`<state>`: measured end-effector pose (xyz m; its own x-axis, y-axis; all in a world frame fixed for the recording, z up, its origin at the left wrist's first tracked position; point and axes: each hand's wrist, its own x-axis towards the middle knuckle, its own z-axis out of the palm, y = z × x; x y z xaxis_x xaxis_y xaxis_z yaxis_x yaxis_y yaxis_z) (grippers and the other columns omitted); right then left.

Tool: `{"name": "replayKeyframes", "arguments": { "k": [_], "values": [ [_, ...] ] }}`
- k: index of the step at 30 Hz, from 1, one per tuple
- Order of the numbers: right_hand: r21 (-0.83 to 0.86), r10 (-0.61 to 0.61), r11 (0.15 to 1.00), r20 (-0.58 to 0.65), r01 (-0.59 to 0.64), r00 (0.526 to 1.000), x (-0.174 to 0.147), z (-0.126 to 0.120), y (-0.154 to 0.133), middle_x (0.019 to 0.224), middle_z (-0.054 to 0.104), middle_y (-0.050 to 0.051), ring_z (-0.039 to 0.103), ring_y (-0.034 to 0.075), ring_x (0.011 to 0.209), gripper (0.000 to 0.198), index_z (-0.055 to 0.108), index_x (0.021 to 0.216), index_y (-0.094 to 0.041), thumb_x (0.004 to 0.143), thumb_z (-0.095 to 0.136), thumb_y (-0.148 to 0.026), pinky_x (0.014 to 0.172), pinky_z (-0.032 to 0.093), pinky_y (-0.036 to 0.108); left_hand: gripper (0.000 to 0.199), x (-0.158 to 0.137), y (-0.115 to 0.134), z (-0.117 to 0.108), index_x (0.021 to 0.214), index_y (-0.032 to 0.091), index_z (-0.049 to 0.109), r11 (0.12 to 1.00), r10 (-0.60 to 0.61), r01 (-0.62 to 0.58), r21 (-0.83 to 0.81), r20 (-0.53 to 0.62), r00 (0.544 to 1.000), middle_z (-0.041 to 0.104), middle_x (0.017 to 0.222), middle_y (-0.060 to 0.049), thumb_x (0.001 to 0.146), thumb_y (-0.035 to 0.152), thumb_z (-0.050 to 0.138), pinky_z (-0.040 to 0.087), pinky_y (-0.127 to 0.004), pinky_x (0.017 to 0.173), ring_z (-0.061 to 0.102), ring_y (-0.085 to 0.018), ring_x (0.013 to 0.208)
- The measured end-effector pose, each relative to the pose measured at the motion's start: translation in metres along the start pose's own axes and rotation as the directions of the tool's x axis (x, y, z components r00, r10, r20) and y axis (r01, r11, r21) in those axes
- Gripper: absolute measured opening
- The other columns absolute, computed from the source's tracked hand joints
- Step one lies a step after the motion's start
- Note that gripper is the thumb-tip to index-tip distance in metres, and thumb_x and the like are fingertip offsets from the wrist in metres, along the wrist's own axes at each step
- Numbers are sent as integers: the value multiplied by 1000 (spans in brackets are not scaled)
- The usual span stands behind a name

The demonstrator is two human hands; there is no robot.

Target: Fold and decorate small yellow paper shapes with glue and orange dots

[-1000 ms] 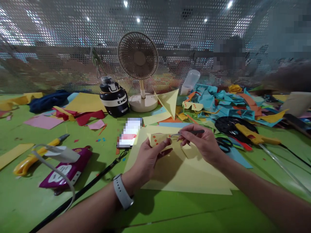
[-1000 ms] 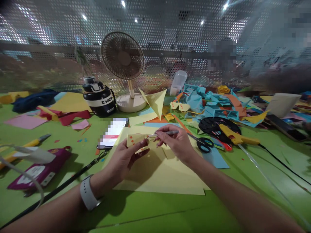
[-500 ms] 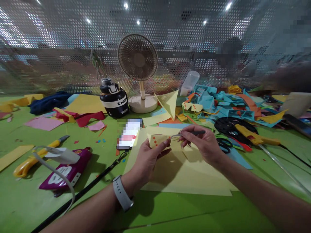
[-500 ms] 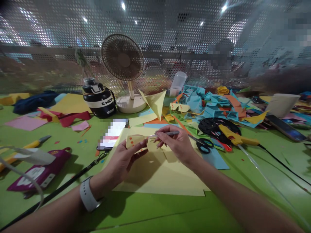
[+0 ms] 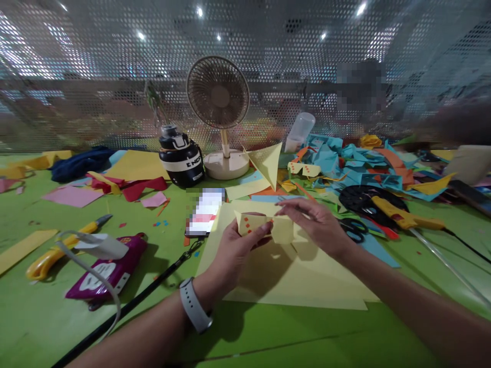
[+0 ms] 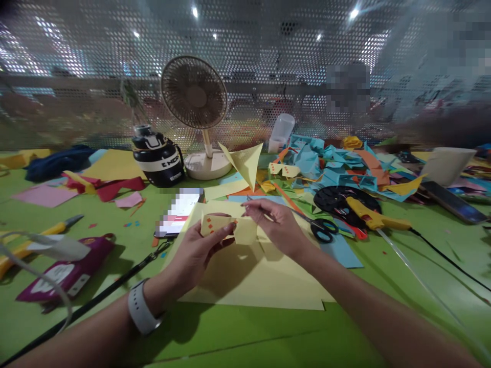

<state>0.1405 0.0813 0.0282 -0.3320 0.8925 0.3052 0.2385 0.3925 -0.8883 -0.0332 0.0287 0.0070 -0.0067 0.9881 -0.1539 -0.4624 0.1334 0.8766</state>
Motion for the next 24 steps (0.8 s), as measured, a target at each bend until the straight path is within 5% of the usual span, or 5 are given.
{"name": "replayKeyframes", "arguments": {
  "k": [4, 24],
  "values": [
    [-133, 8, 991, 57, 0, 998, -3, 1, -2, 98, 71, 5, 65, 20, 93, 21, 70, 97, -20, 79, 65, -31, 86, 49, 34, 30, 0, 1, 0, 90, 16, 65, 1000, -2, 2, 17, -4, 1000, 69, 88, -4, 67, 26, 81, 52, -25, 73, 63, -13, 78],
    [-152, -53, 987, 45, 60, 998, -4, 1, 0, 97, 70, 6, 64, 20, 92, 25, 69, 102, -21, 83, 61, -35, 85, 49, 37, 31, 0, 0, 0, 95, 15, 65, 1000, 10, -10, -23, -4, 1000, 70, 90, -5, 69, 25, 79, 51, -25, 72, 64, -15, 79]
  ]
}}
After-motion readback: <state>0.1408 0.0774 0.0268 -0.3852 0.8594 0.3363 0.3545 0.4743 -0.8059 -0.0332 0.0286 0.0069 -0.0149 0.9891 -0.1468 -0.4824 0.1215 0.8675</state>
